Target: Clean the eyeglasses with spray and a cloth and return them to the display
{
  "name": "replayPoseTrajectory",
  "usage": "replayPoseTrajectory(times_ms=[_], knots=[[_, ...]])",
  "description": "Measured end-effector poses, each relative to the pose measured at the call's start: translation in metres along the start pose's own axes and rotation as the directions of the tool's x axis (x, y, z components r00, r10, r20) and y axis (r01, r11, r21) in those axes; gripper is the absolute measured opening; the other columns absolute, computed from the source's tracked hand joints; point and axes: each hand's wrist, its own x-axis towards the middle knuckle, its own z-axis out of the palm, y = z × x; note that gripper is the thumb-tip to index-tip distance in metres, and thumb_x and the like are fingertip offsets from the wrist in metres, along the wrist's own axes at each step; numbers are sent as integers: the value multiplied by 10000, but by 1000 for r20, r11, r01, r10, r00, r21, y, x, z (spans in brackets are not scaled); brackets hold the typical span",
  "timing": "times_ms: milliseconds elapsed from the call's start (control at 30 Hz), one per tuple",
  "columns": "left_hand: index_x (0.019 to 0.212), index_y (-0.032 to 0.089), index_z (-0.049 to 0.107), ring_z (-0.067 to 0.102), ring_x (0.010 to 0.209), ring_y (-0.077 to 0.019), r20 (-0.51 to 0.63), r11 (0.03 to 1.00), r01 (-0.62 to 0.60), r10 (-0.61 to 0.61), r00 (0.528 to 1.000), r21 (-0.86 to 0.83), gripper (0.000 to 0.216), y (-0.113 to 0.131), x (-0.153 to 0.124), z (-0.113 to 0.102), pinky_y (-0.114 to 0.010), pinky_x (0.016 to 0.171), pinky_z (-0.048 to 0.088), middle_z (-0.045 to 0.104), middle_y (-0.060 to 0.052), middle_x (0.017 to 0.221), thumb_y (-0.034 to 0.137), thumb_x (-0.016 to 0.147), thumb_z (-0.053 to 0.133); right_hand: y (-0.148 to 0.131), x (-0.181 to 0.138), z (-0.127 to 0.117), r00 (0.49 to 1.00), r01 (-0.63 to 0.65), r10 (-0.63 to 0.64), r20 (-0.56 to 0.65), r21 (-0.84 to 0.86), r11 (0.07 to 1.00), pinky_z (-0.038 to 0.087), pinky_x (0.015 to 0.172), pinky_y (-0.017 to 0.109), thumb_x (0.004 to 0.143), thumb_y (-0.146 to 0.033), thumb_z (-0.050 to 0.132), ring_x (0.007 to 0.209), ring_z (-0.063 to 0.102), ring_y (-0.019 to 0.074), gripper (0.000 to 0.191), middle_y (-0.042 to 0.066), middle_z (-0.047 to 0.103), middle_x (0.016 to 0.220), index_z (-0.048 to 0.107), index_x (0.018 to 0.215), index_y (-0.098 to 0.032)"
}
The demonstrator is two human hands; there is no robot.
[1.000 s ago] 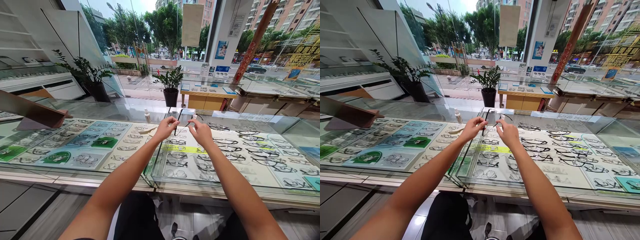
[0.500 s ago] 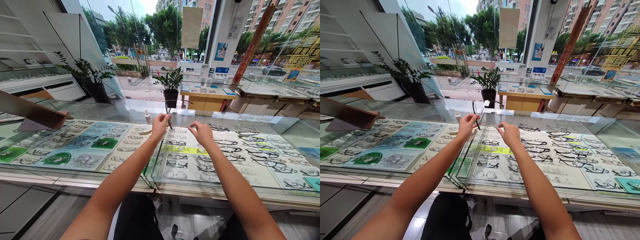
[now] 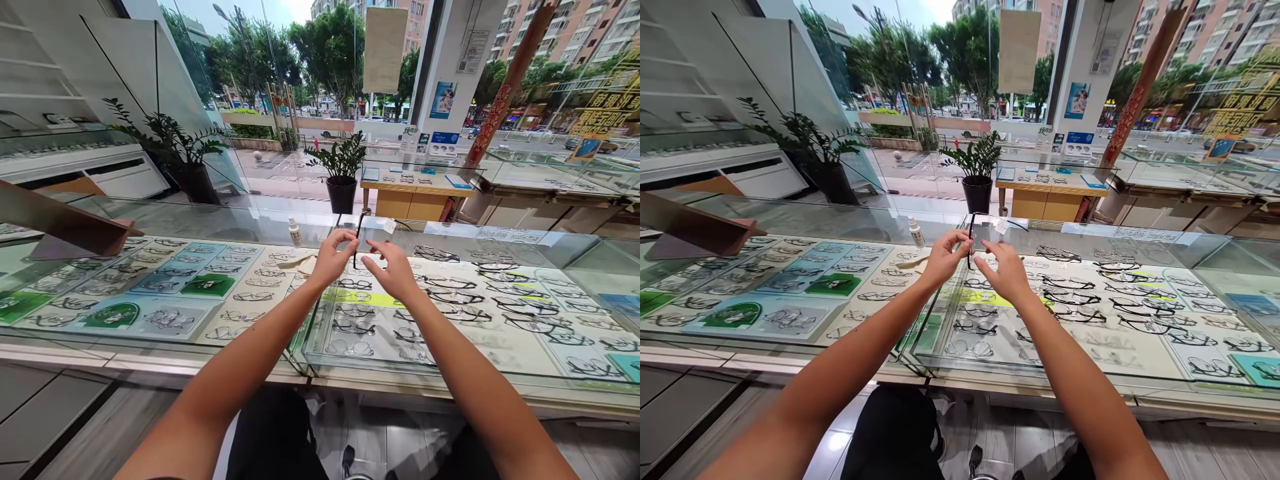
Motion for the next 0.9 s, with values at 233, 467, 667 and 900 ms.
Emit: replayPoseTrajectory(times_ms=[233, 467, 667, 900], knots=[[873, 194, 771, 639, 1283, -324, 108, 984, 102, -87, 990, -147, 393, 5, -6, 10, -395, 880, 641, 647, -140, 1318, 567, 818, 884, 1, -2, 12, 1000, 21, -17, -23, 185, 982, 563, 1007, 481, 1040, -487, 636, 1229, 679, 320, 382, 136, 787, 1319, 769, 1282, -224], [912, 211, 796, 644, 1320, -328, 203, 975, 155, -121, 972, -158, 398, 11, -6, 6, -424, 953, 626, 639, -145, 1411, 606, 873, 826, -3, -2, 6, 998, -53, 57, -21, 149, 987, 560, 973, 446, 1006, -473, 660, 1190, 683, 312, 323, 123, 801, 1257, 787, 1187, -238], [1010, 239, 810, 610, 1381, -323, 165, 997, -22, 9, 986, 79, 320, 19, -4, 2, -449, 1049, 574, 660, -143, 1398, 518, 1016, 652, -5, 0, 1, 989, -131, 139, -56, 130, 983, 546, 962, 447, 968, -454, 663, 1094, 683, 306, 336, 113, 807, 1241, 796, 1188, -238], [1364, 214, 580, 500, 1458, -345, -486, 895, 48, 195, 852, 444, 425, 9, 15, -36, -522, 1251, 390, 553, -178, 1489, 236, 954, 691, -4, 0, -6, 973, -190, 212, -90, 208, 960, 531, 953, 448, 946, -463, 669, 929, 684, 261, 361, 105, 815, 1251, 810, 1163, -211]])
